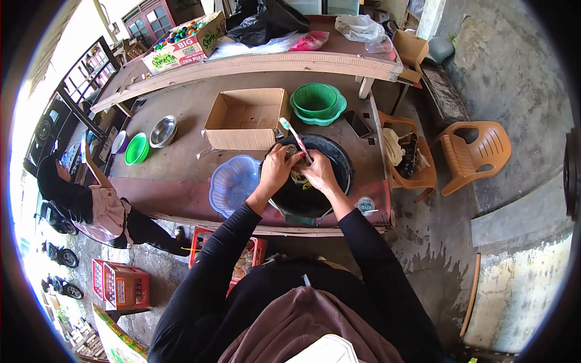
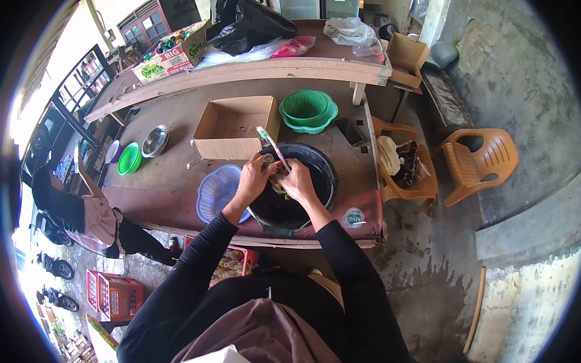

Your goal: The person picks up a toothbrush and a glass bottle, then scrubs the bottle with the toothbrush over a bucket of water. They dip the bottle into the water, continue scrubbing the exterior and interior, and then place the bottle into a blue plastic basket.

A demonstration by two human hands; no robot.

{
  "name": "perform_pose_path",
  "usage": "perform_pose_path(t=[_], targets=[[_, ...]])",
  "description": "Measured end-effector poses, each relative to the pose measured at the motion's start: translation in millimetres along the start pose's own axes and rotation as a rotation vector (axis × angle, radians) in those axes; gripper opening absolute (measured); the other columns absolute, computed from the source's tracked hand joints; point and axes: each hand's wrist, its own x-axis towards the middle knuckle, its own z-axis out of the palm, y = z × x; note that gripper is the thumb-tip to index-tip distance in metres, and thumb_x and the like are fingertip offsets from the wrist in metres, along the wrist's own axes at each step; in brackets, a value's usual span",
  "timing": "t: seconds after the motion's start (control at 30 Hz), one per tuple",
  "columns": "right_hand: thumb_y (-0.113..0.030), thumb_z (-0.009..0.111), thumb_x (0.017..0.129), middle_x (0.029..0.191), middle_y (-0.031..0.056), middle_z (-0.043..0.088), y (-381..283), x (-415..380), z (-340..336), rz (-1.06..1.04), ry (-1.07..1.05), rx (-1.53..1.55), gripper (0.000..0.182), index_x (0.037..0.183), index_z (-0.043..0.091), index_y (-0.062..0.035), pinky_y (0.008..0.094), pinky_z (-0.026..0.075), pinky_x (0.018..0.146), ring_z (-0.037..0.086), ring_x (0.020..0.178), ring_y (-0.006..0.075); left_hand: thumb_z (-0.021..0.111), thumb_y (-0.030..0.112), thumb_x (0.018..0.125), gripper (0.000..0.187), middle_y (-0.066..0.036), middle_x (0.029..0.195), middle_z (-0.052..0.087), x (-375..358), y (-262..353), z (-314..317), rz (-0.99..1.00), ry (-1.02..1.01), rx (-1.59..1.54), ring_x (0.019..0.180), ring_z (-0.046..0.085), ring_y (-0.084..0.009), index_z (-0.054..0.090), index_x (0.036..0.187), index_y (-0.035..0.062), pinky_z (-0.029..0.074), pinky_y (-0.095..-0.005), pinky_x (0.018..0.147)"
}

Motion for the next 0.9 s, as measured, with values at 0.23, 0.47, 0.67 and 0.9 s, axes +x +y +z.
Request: perform_pose_path(t=[0.23,0.47,0.67,0.9], targets=[[-0.026,0.077,0.073,0.075,0.0175,0.066,11,2,-16,-0.005,0.033,0.014,0.03,0.085,0.068,0.001,0.0371,0.049,0.064,0.066,0.068,0.0272,0.069,0.028,0.087,0.045,-0.016,0.1,0.059,-1,-25,13,0.004,-0.361,-0.329,0.097,0.061,-0.0252,0.058,0.121,0.0,0.047,-0.0361,0.081],[-0.029,0.074,0.081,0.069,-0.0028,0.057,23,9,-32,0.254,0.062,0.483,0.028,0.079,0.065,-0.0029,0.0251,0.037,0.057,0.046,0.064,0.0029,0.086,0.031,0.068,0.077,-0.014,0.112,0.064,-16,-15,30,-0.176,-0.66,-0.242,0.106,0.061,-0.0231,0.049,0.129,0.0011,0.046,-0.034,0.092],[-0.031,0.07,0.085,0.074,0.0055,0.063,29,7,-38,0.095,0.148,0.291,0.03,0.088,0.066,-0.0015,0.0315,0.042,0.062,0.055,0.067,0.0125,0.084,0.037,0.064,0.077,-0.018,0.104,0.066,-16,-21,34,-0.158,-0.538,-0.114,0.099,0.064,-0.0331,0.05,0.124,0.0009,0.049,-0.0383,0.087],[-0.016,0.058,0.091,0.095,0.0075,0.057,-8,-51,-82,-0.162,0.303,-0.533,0.023,0.113,0.064,-0.0152,0.0427,0.051,0.069,0.061,0.077,0.0321,0.08,0.04,0.066,0.069,-0.021,0.1,0.066,-14,-21,33,-0.258,-0.512,0.085,0.097,0.063,-0.0401,0.054,0.116,0.0022,0.049,-0.0434,0.085]])
